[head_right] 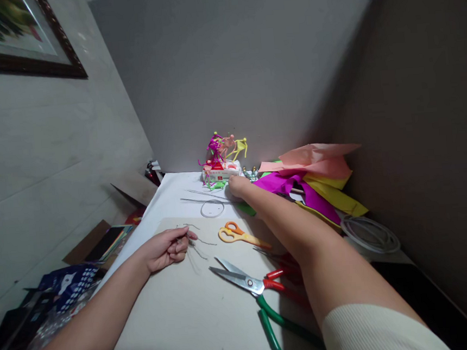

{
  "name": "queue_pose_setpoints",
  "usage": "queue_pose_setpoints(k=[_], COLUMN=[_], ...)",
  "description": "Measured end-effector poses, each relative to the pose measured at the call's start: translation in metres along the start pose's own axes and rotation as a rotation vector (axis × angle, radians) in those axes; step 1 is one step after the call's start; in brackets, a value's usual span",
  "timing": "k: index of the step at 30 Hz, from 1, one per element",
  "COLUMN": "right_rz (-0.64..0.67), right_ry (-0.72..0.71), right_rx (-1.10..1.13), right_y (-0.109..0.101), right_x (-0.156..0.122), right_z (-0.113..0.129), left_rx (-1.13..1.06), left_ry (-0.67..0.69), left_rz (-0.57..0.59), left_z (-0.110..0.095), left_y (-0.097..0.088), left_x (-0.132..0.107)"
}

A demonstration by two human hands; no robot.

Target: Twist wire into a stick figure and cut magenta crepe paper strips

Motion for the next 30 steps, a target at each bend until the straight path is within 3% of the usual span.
queue_pose_setpoints(k=[6,10,14,15,17,18,19,21,23,27,30], right_rz=[0.013,0.038,0.202,0.281,0.624,0.727,0.738,0.619,0.427,-0.004,-0.034], right_ry=[0.063,0.018,-0.12,-0.152,-0.266,-0.269,-0.256,-0.197,-0.13,-0.131,-0.099], right_rx=[0.078,0.184,0.327,0.368,0.529,0.562,0.549,0.45,0.401,0.333,0.253], right_y=[-0.036,-0.08,-0.12,-0.126,-0.128,-0.126,-0.122,-0.108,-0.089,-0.053,-0.036], right_x=[-0.034,-0.089,-0.198,-0.232,-0.3,-0.331,-0.356,-0.39,-0.4,-0.377,-0.352], right_z=[0.001,0.002,-0.002,-0.002,0.0,0.003,0.006,0.014,0.023,0.039,0.038], left_rx=[-0.075,-0.118,-0.139,-0.139,-0.134,-0.13,-0.126,-0.117,-0.109,-0.091,-0.077], left_ry=[-0.041,-0.037,-0.029,-0.025,-0.014,-0.008,-0.001,0.014,0.034,0.077,0.109], left_rz=[0.053,0.076,0.088,0.089,0.088,0.087,0.086,0.084,0.08,0.073,0.068], left_z=[-0.001,-0.002,-0.002,-0.002,-0.002,-0.001,-0.001,-0.001,0.0,0.001,0.003], left_y=[-0.004,-0.004,-0.003,-0.003,-0.003,-0.003,-0.004,-0.004,-0.005,-0.004,-0.004], left_x=[0.001,0.0,-0.001,-0.001,-0.001,-0.001,-0.001,-0.001,-0.002,-0.005,-0.007])
Point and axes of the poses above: each hand's wrist, its own x-axis towards the middle knuckle, its own y-axis out of the palm, z = x × y, the point moved 1 cm from there along x, towards the middle knuckle, and after that the axes turned 5 degrees about z, right-handed, at the moved point
